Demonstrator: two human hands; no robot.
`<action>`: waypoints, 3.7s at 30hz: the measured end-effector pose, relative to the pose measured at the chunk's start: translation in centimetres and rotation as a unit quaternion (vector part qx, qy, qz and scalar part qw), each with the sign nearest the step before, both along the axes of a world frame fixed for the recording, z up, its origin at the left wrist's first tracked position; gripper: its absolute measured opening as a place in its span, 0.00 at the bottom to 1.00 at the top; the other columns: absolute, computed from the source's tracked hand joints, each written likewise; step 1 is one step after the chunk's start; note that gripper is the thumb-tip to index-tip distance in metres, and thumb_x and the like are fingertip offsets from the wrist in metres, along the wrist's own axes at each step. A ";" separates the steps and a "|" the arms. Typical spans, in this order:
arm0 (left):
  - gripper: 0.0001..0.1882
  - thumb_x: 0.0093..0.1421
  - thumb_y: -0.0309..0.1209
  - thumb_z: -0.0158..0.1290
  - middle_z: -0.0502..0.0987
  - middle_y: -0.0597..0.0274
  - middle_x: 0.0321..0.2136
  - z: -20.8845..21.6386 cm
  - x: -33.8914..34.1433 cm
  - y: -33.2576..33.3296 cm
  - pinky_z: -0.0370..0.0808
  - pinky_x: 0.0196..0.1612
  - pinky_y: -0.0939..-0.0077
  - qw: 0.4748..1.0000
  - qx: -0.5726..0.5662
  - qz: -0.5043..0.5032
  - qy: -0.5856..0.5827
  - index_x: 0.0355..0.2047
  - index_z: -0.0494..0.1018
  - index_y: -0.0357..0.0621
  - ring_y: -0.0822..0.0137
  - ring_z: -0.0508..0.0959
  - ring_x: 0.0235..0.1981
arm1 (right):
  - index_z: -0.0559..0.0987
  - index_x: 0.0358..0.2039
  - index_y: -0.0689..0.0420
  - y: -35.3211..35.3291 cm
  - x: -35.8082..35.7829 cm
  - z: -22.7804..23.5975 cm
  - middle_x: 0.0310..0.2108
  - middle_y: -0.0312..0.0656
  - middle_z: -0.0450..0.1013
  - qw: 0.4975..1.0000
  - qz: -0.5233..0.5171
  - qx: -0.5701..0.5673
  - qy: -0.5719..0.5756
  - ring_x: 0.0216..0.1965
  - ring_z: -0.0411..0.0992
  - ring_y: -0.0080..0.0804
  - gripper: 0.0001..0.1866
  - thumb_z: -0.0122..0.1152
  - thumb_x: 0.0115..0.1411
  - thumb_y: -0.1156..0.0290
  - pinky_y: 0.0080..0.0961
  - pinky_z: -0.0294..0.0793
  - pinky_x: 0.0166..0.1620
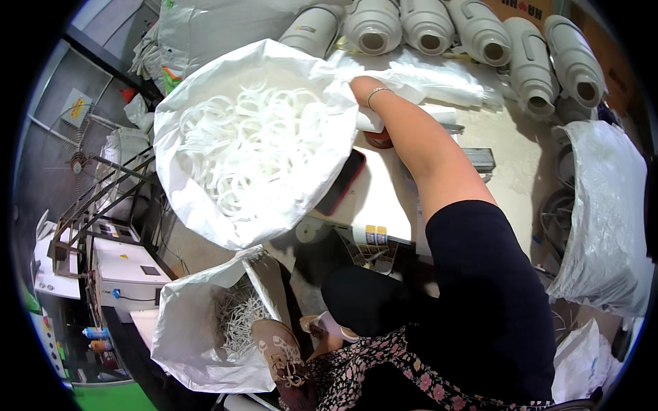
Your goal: The person laces a shoe by threading a shoelace through the eyelets by hand, occasionally using a small tool to assist with threading.
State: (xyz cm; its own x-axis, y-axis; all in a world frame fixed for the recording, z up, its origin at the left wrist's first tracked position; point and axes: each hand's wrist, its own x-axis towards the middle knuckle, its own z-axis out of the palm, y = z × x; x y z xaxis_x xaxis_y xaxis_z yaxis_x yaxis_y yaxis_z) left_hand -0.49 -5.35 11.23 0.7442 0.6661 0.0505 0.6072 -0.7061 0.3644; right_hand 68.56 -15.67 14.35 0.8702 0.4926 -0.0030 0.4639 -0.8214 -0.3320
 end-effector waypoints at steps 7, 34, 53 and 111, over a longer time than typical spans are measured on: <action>0.26 0.57 0.33 0.50 0.72 0.40 0.46 0.9 -1.6 -0.4 0.70 0.48 0.58 0.999 -0.038 0.012 0.000 0.54 0.64 0.31 0.44 0.73 0.47 | 0.80 0.45 0.51 2.8 -3.3 -0.9 0.49 0.44 0.75 0.992 -0.103 0.021 -0.076 0.49 0.74 0.41 0.19 0.44 0.62 0.60 0.40 0.71 0.49; 0.12 0.62 0.25 0.48 0.77 0.51 0.42 3.1 -1.1 0.4 0.75 0.46 0.72 0.883 -0.443 0.021 -0.154 0.45 0.75 0.39 0.64 0.79 0.42 | 0.77 0.36 0.51 3.6 -47.2 1.2 0.26 0.38 0.71 0.770 0.600 0.207 0.065 0.30 0.72 0.39 0.13 0.61 0.48 0.65 0.32 0.72 0.31; 0.26 0.49 0.29 0.56 0.73 0.55 0.45 -0.8 -2.9 -0.9 0.69 0.51 0.69 0.787 -0.548 0.020 -0.283 0.50 0.68 0.35 0.65 0.72 0.47 | 0.74 0.41 0.61 4.6 -47.9 -2.0 0.33 0.39 0.72 0.827 0.391 0.311 0.258 0.34 0.70 0.25 0.18 0.68 0.52 0.68 0.23 0.71 0.40; 0.15 0.64 0.34 0.46 0.76 0.59 0.39 -3.8 -2.0 -2.0 0.73 0.47 0.73 0.917 -0.184 0.164 -0.312 0.47 0.70 0.39 0.65 0.76 0.42 | 0.73 0.32 0.55 6.7 -50.2 -4.9 0.32 0.34 0.69 0.506 0.240 0.256 0.788 0.28 0.67 0.22 0.03 0.58 0.59 0.72 0.21 0.69 0.35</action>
State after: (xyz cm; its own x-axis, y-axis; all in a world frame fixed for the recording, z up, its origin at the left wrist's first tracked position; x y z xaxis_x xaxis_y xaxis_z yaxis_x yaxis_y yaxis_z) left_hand -2.46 -7.36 7.43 0.4030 0.9066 0.1253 0.3565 -0.2816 0.8908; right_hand 18.33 -8.97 9.43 -0.2343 0.9331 -0.2729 -0.6028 -0.3596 -0.7123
